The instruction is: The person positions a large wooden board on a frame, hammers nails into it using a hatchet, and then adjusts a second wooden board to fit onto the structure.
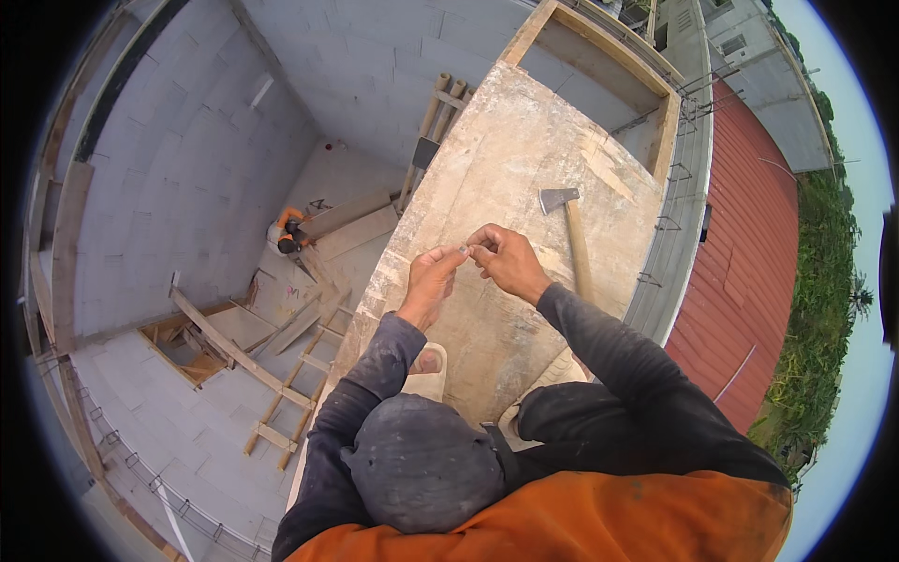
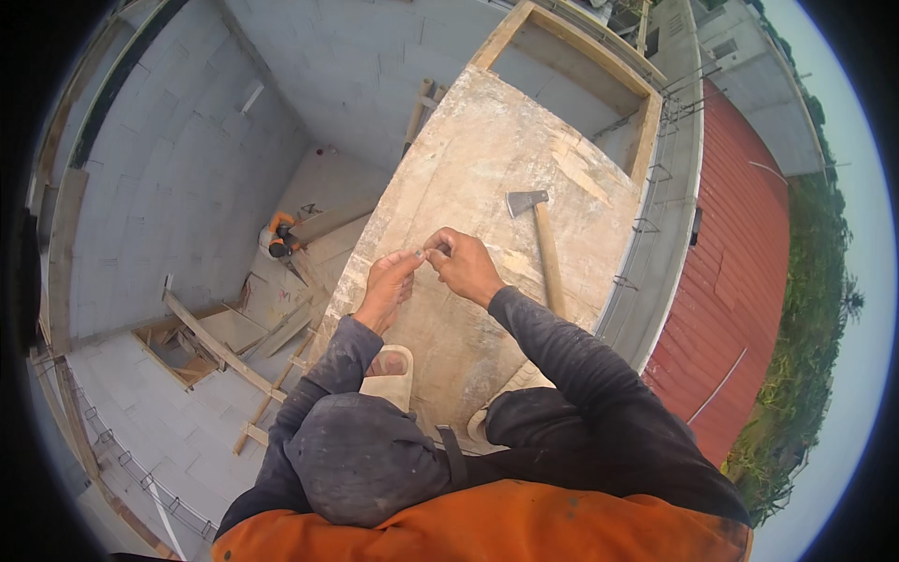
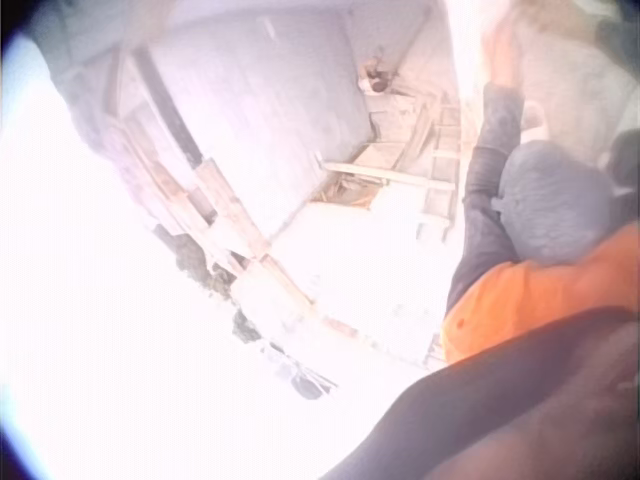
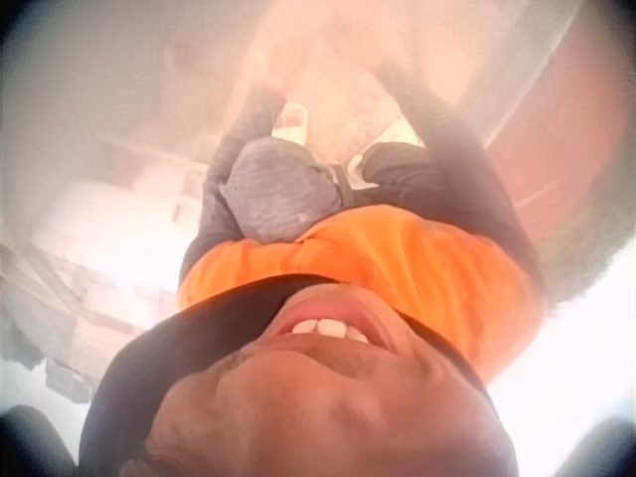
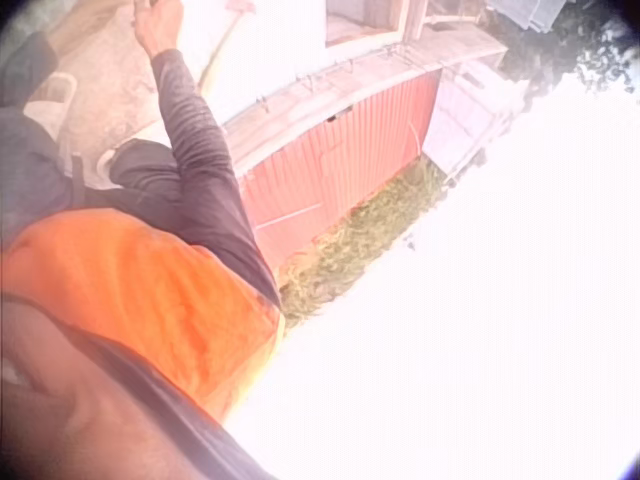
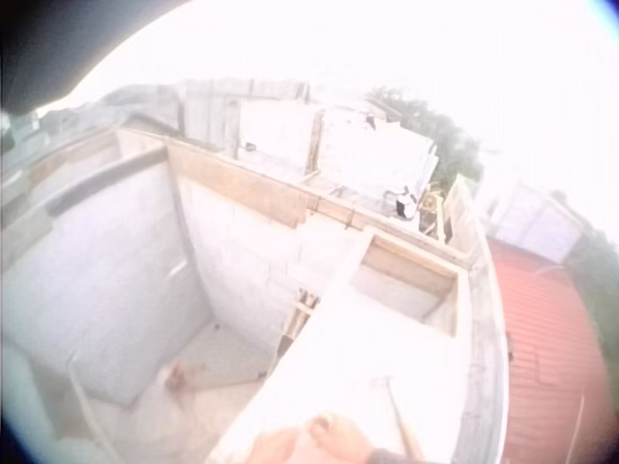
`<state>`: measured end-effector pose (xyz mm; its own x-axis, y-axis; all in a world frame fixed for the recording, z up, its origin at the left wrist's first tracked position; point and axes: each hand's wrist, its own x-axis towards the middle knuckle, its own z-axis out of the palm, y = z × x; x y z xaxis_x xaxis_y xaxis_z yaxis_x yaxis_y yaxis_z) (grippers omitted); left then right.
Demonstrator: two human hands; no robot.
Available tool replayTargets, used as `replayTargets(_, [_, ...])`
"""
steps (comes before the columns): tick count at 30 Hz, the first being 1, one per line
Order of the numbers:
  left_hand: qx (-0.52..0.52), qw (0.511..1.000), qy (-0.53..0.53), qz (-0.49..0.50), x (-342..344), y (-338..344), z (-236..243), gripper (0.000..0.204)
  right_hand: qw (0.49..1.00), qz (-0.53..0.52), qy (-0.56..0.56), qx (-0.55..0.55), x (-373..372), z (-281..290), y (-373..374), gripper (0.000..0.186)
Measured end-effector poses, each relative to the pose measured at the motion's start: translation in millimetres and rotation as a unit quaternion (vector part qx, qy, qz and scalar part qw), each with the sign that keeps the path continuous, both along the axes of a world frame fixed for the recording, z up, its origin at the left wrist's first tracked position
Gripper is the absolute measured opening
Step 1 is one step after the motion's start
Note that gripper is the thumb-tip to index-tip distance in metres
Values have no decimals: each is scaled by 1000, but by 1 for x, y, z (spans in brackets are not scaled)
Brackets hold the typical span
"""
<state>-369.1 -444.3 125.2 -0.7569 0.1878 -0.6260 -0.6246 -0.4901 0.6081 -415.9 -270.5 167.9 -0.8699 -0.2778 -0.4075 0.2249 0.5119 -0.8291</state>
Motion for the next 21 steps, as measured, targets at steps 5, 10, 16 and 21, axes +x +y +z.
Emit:
replayTargets(5, [45,998,-47,16,-7,0,-12,18,987,78,131,53,-8,-14,0,14])
replayTargets(10, [56,996,-63,-1,-27,-1,-20,13,999,13,32,-13,-16,-6,1,23])
replayTargets(16, [-90,995,-11,-42,-57,13,-8,21,997,-65,28,-26,-31,-10,19,30])
replayTargets(21, [-458,802,340,-180,-69,6,-1,16,998,17,53,41,-49,2,33,32])
